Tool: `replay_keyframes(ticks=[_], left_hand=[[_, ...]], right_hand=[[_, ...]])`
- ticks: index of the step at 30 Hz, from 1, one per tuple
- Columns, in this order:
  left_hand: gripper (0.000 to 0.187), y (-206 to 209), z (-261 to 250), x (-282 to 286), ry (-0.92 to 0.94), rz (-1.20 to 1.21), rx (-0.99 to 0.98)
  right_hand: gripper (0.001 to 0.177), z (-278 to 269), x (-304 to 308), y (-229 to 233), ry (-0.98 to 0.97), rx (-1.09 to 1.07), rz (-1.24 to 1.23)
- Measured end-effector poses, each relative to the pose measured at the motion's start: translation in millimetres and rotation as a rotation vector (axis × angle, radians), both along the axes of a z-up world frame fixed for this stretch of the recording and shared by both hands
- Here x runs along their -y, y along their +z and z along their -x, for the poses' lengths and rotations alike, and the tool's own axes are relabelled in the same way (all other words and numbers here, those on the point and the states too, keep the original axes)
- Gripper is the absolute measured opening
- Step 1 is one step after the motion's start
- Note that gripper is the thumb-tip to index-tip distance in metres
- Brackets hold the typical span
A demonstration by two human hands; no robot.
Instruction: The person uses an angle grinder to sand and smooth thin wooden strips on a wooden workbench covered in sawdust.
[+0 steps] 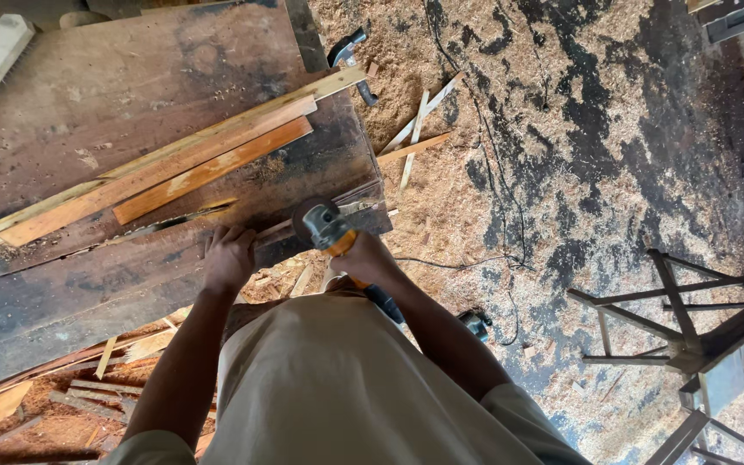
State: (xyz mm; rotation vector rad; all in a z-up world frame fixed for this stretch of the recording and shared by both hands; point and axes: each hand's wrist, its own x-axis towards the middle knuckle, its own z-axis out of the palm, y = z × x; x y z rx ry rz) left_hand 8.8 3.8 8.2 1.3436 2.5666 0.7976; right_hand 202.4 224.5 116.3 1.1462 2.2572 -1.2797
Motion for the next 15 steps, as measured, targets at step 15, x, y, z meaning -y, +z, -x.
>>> replay_keyframes(ticks=[15], left_hand=[[0.015, -4.1, 2.5, -0.1, -0.022, 0.04, 0.005]], right_hand=[[0.049, -48.7, -71.2, -33.6, -0.264, 0.2, -0.024]])
